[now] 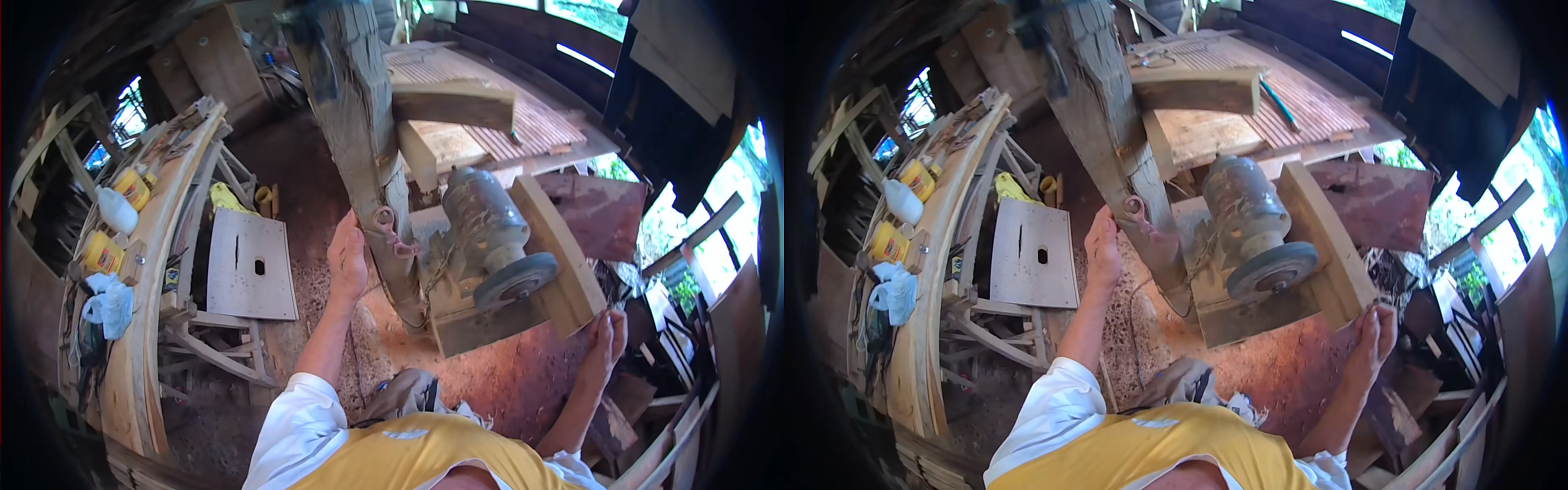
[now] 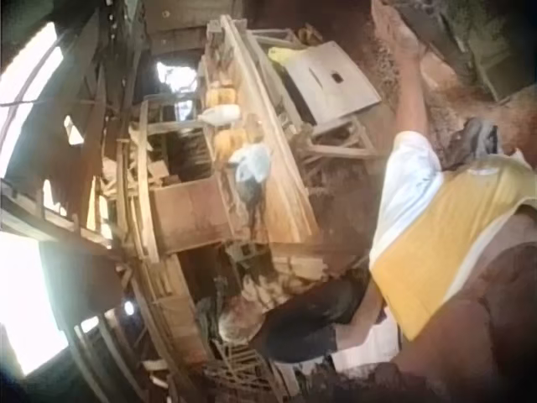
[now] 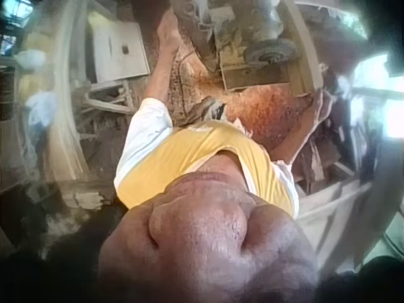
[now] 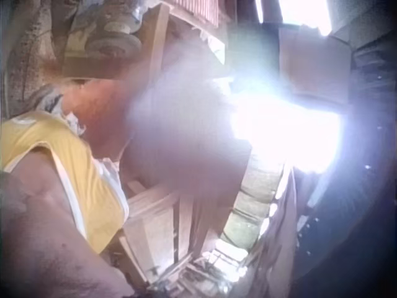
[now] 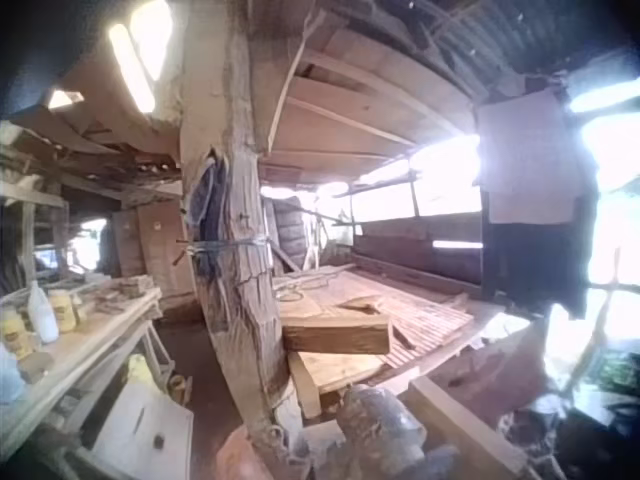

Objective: The person holds a router bit and uses a bench grinder to sharpen its edge.

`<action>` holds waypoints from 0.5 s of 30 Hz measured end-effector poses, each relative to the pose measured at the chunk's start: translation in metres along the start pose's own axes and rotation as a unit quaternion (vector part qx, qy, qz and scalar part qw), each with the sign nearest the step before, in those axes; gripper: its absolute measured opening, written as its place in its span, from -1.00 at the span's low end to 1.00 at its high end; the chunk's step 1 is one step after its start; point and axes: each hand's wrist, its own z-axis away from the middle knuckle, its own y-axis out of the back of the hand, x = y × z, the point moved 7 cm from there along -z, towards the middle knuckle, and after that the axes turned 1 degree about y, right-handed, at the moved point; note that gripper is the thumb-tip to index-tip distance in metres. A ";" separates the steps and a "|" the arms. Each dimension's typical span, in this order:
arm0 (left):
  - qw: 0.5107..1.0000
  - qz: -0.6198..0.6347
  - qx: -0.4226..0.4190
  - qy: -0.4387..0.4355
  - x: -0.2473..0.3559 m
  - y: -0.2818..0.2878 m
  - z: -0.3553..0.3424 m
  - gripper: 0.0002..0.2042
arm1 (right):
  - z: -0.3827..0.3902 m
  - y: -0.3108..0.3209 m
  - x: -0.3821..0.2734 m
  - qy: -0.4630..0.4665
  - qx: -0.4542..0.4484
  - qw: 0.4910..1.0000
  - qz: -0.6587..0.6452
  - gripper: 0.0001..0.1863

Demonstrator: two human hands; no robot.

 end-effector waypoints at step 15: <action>0.975 0.009 0.203 0.093 0.030 0.029 -0.004 -0.73 | -0.022 0.072 0.022 0.021 -0.003 1.000 -0.006 -0.87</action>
